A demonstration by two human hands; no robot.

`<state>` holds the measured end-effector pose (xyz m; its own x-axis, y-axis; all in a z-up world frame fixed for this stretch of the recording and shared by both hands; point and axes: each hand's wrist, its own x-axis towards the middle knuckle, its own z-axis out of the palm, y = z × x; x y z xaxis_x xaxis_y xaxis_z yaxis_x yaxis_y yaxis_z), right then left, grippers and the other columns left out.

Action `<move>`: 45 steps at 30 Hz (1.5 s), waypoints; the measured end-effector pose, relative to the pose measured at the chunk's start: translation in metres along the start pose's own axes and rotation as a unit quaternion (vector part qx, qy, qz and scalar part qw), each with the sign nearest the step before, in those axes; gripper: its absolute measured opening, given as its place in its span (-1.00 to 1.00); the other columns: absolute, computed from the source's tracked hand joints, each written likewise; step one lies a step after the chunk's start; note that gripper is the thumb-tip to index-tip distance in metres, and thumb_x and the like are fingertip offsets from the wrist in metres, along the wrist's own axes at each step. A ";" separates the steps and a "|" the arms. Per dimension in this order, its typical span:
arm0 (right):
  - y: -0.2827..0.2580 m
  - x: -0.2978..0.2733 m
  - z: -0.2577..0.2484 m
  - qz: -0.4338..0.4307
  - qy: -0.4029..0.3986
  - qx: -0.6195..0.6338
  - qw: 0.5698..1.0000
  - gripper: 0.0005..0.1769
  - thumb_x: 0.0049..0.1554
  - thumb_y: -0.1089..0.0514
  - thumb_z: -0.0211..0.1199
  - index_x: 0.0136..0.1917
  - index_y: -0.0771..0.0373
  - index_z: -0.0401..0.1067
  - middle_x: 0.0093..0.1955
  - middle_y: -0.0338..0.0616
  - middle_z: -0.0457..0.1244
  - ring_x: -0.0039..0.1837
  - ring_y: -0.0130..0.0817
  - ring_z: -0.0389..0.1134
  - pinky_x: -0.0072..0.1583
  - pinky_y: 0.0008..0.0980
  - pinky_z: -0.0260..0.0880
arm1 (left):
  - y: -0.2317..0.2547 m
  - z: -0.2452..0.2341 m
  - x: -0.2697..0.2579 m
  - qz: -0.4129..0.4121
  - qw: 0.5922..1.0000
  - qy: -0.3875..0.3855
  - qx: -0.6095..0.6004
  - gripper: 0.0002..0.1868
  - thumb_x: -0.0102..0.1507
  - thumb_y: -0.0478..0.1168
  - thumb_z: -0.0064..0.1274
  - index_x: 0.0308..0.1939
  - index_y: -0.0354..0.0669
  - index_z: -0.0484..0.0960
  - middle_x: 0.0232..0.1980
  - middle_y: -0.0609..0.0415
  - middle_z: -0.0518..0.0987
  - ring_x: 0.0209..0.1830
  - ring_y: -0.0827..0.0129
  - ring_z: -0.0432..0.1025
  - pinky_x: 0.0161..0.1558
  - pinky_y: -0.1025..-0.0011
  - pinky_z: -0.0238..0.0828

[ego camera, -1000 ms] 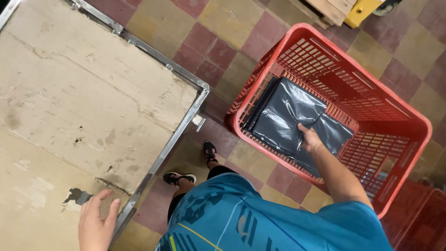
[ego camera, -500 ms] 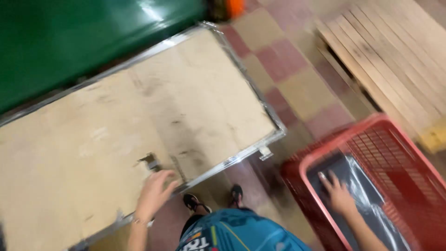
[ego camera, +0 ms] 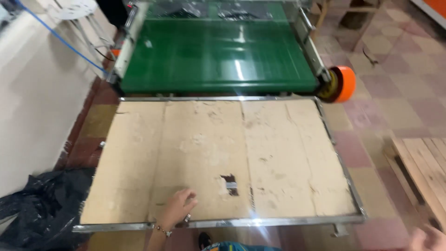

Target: Collect plastic bags from the conveyor belt, fold them, and place them into a crate.

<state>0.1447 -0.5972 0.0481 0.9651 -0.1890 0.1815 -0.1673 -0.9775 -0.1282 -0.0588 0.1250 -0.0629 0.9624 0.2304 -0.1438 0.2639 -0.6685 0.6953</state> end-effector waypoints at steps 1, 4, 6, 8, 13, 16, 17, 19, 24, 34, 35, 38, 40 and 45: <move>-0.073 -0.011 -0.004 0.007 0.044 0.014 0.999 -0.52 0.20 -0.18 0.17 0.25 -0.04 0.69 -0.11 -0.10 0.49 0.06 -0.13 0.54 0.02 -0.27 0.52 | -0.010 -0.006 0.000 -0.017 1.000 -0.001 0.010 -0.77 0.21 0.03 0.09 -0.13 0.10 0.62 -0.09 0.26 0.69 0.00 0.37 0.52 0.06 0.35 0.39; -0.210 -0.022 0.081 -0.168 0.096 0.243 0.950 -0.69 0.21 0.01 0.34 0.22 0.02 0.55 0.17 -0.26 0.35 0.04 -0.42 0.38 0.23 -0.41 0.29 | -0.021 -0.037 -0.004 -0.027 0.999 0.028 0.011 -0.80 0.21 0.05 0.12 -0.17 0.14 0.60 -0.08 0.34 0.71 0.00 0.43 0.56 -0.02 0.36 0.44; -0.293 -0.028 0.111 -0.219 0.037 0.256 0.941 -0.67 0.20 0.00 0.27 0.20 0.09 0.54 0.17 -0.21 0.37 0.09 -0.33 0.41 0.27 -0.31 0.31 | -0.032 -0.053 -0.005 -0.011 0.999 0.036 -0.015 -0.81 0.23 0.00 0.11 -0.16 0.08 0.61 -0.09 0.28 0.71 -0.02 0.44 0.57 0.01 0.40 0.46; -0.357 -0.037 0.146 -0.268 -0.024 0.267 0.925 -0.64 0.19 -0.01 0.20 0.19 0.16 0.53 0.16 -0.16 0.38 0.14 -0.23 0.43 0.30 -0.21 0.33 | -0.045 -0.060 -0.006 0.004 0.998 0.040 -0.040 -0.82 0.25 -0.05 0.10 -0.14 0.03 0.63 -0.10 0.23 0.71 -0.03 0.45 0.59 0.04 0.44 0.48; -0.439 -0.062 0.220 -0.335 -0.072 0.216 0.914 -0.51 0.19 -0.13 0.15 0.29 0.13 0.42 0.24 -0.03 0.28 0.22 0.02 0.27 0.31 -0.07 0.24 | -0.069 -0.068 0.011 -0.063 0.986 0.011 -0.154 -0.84 0.26 -0.07 0.06 -0.13 0.07 0.64 -0.09 0.28 0.73 -0.05 0.55 0.59 0.06 0.52 0.44; -0.460 -0.069 0.209 -0.246 -0.099 0.170 0.949 -0.48 0.21 -0.23 0.04 0.24 0.09 0.49 0.27 -0.10 0.33 0.30 -0.07 0.23 0.27 -0.05 0.30 | -0.083 -0.069 0.046 -0.043 0.981 -0.007 -0.189 -0.87 0.35 -0.13 0.00 -0.09 0.02 0.60 -0.06 0.26 0.65 -0.02 0.52 0.54 0.05 0.51 0.44; -0.469 -0.069 0.192 -0.243 -0.101 0.168 0.950 -0.48 0.21 -0.23 0.04 0.24 0.09 0.49 0.27 -0.10 0.33 0.30 -0.07 0.23 0.27 -0.05 0.30 | -0.089 -0.071 0.063 -0.044 0.981 -0.011 -0.188 -0.87 0.35 -0.13 0.00 -0.09 0.02 0.60 -0.06 0.26 0.65 -0.02 0.52 0.54 0.05 0.51 0.44; -0.488 -0.061 0.156 -0.101 -0.184 0.343 0.915 -0.62 0.24 0.06 0.14 0.25 0.21 0.53 0.20 -0.03 0.43 0.23 -0.16 0.44 0.31 -0.17 0.39 | -0.098 -0.072 0.099 -0.026 0.952 0.016 -0.304 -0.90 0.38 -0.18 -0.02 -0.11 0.00 0.60 -0.18 0.25 0.58 -0.14 0.52 0.48 -0.01 0.47 0.41; -0.497 0.027 0.245 0.073 -0.245 0.594 0.762 -0.55 0.34 0.01 0.21 0.39 0.27 0.35 0.21 0.12 0.33 0.19 -0.01 0.40 0.20 -0.01 0.42 | -0.141 -0.048 0.235 -0.075 0.916 0.158 -0.361 -0.79 0.37 -0.13 0.06 -0.02 -0.16 0.62 -0.20 0.00 0.62 -0.11 0.27 0.49 -0.07 0.26 0.47; -0.564 0.150 0.284 0.156 -0.287 0.823 0.465 -0.37 0.41 -0.18 0.08 0.46 0.36 0.14 0.45 0.18 0.09 0.54 0.14 0.15 0.51 0.08 0.19 | -0.152 -0.062 0.403 -0.174 0.814 0.253 -0.492 -0.64 0.34 0.04 0.11 0.08 -0.04 0.48 -0.19 0.06 0.61 -0.24 0.47 0.54 -0.24 0.56 0.53; -0.571 0.159 0.285 0.166 -0.290 0.820 0.464 -0.37 0.41 -0.18 0.08 0.46 0.36 0.14 0.45 0.18 0.09 0.54 0.14 0.15 0.51 0.08 0.19 | -0.133 -0.075 0.400 -0.184 0.816 0.250 -0.487 -0.64 0.34 0.04 0.11 0.08 -0.04 0.48 -0.19 0.06 0.61 -0.24 0.47 0.54 -0.24 0.56 0.53; -0.589 0.181 0.286 0.191 -0.304 0.825 0.437 -0.28 0.32 -0.33 0.16 0.42 0.27 0.15 0.39 0.10 0.15 0.49 0.07 0.24 0.47 0.07 0.32 | -0.099 -0.099 0.407 -0.215 0.781 0.263 -0.524 -0.49 0.40 0.15 0.01 0.26 -0.11 0.41 -0.04 0.06 0.62 -0.09 0.40 0.58 -0.11 0.50 0.51; -0.601 0.192 0.282 0.211 -0.295 0.838 0.408 -0.31 0.28 -0.36 0.20 0.32 0.25 0.22 0.35 0.08 0.16 0.48 0.08 0.25 0.47 0.06 0.32 | -0.106 -0.099 0.428 -0.192 0.742 0.287 -0.574 -0.42 0.40 0.27 -0.01 0.23 -0.08 0.39 -0.05 0.10 0.58 -0.11 0.44 0.57 -0.09 0.59 0.49; -0.609 0.237 0.336 0.210 -0.289 0.846 0.396 -0.16 0.23 -0.45 0.26 0.36 0.27 0.15 0.38 0.10 0.14 0.51 0.08 0.23 0.49 0.06 0.29 | -0.129 -0.103 0.463 -0.166 0.694 0.286 -0.640 -0.36 0.38 0.40 -0.07 0.19 -0.03 0.41 0.11 0.07 0.57 0.13 0.30 0.55 0.17 0.36 0.39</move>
<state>0.5433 -0.0151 -0.1581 0.8909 0.2289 -0.3922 -0.4340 0.6832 -0.5872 0.3461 0.3906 -0.1471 0.5826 0.7093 -0.3967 -0.1600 0.5787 0.7997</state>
